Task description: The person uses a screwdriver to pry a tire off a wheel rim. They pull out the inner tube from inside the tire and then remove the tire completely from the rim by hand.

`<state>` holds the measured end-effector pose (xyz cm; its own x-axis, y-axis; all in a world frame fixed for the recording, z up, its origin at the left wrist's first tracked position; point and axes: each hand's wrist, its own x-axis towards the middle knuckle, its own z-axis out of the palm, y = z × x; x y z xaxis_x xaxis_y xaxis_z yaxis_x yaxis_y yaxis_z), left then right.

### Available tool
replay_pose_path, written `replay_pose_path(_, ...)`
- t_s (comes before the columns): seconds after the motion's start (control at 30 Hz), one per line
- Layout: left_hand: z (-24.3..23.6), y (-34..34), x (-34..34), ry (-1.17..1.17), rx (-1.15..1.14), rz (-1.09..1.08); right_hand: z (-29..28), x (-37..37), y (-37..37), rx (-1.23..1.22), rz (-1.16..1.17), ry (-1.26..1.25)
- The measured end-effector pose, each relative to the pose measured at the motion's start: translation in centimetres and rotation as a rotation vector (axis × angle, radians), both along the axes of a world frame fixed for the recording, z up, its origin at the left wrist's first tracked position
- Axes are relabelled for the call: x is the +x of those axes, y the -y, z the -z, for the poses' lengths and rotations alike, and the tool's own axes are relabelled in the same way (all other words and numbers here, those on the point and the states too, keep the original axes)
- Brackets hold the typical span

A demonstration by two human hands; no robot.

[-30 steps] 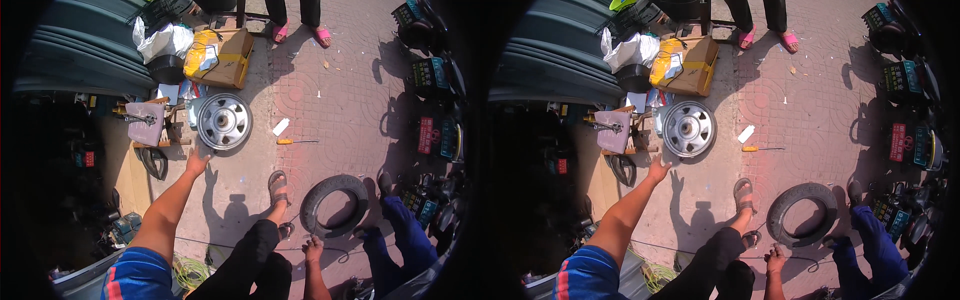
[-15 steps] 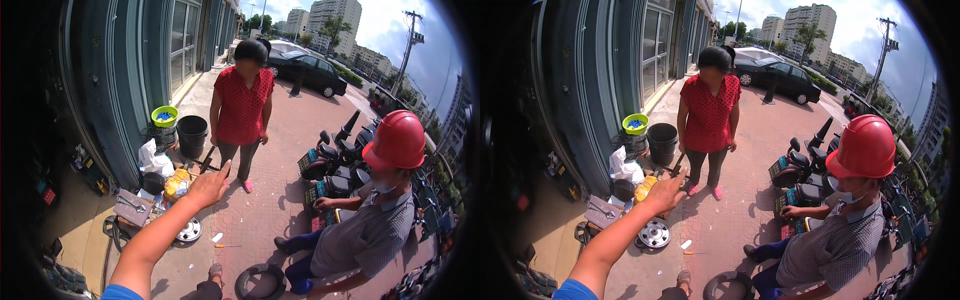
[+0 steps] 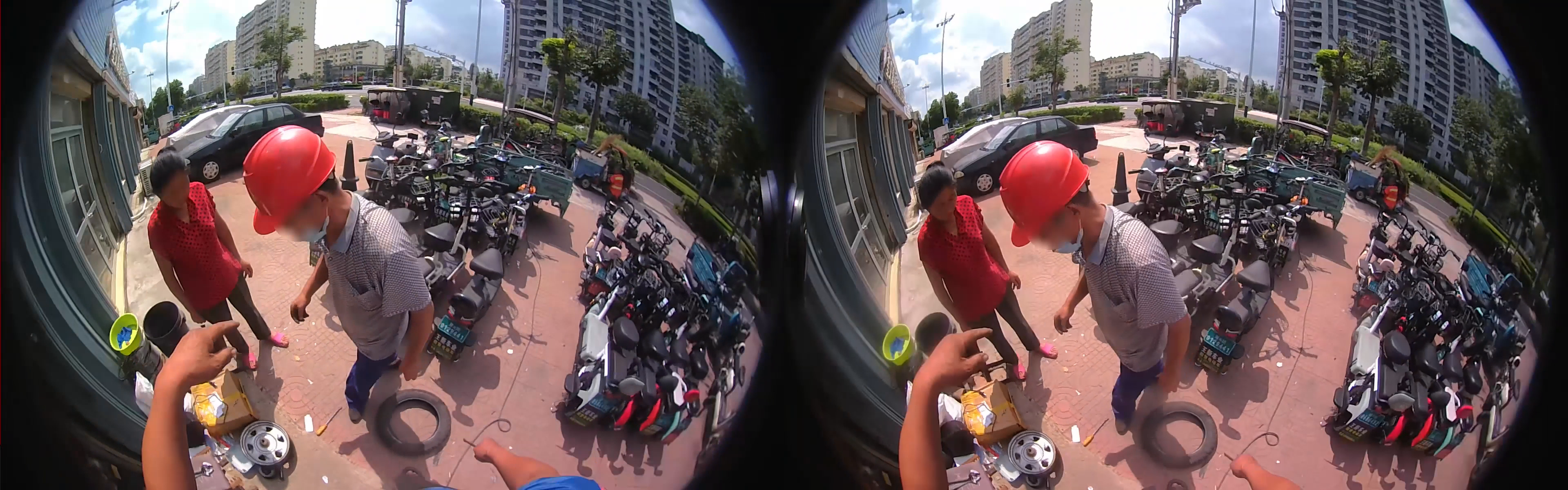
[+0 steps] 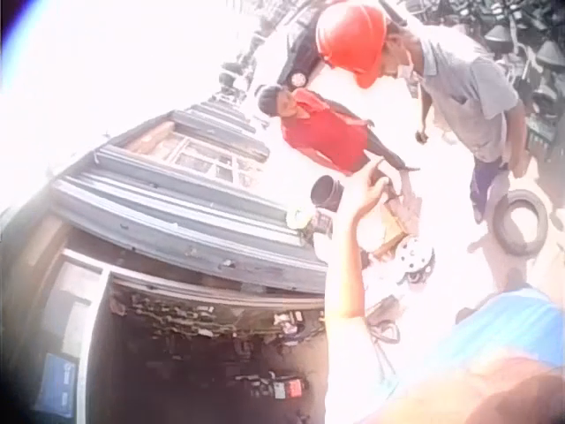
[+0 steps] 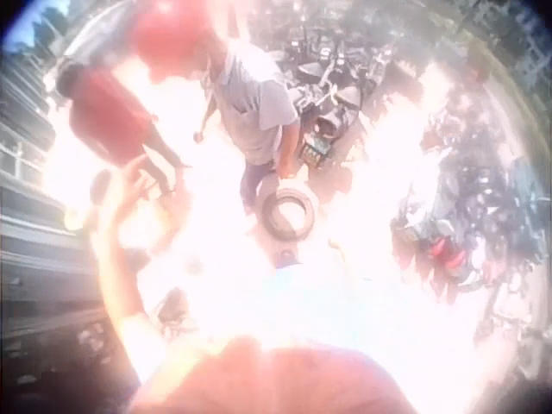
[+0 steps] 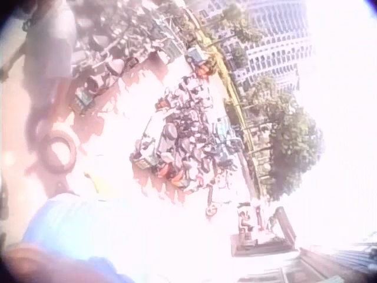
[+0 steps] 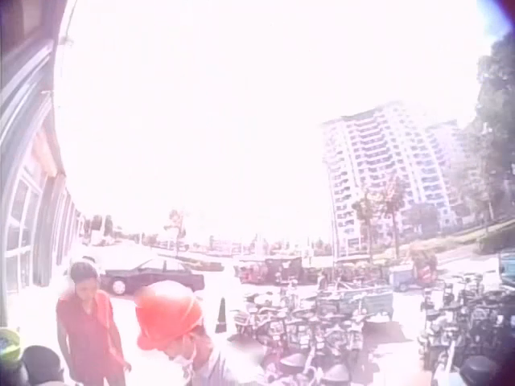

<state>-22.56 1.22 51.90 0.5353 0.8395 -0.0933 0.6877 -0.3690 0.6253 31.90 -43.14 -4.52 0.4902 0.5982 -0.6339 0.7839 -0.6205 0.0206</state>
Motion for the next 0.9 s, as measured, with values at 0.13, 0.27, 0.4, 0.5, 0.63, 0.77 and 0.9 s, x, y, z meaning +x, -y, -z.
replay_pose_path(0.13,31.1,10.8,-18.8,-0.092,-0.195,-0.045,-9.9,-6.8,-3.8,0.596,0.997,-0.314)
replay_pose_path(0.27,39.3,20.5,-21.3,-0.411,-0.534,-0.058,-26.5,-5.7,7.9,1.365,1.622,-0.464)
replay_pose_path(0.4,40.2,23.3,-22.7,-0.500,-0.606,-0.008,-43.1,-1.1,23.5,1.992,1.687,-0.355)
replay_pose_path(0.5,40.6,24.7,-25.1,-0.502,-0.613,-0.024,-53.3,0.7,31.1,2.343,1.471,0.245)
replay_pose_path(0.63,41.3,27.5,-30.3,-0.487,-0.612,-0.093,-51.3,-0.2,33.7,2.141,1.310,0.480)
replay_pose_path(0.77,40.4,30.4,-28.5,-0.297,-0.607,-0.178,-32.5,-5.5,32.3,1.802,1.458,0.007)
replay_pose_path(0.9,38.0,33.6,-27.7,-0.012,-0.639,-0.416,-15.4,-20.8,21.2,0.803,1.915,-0.651)
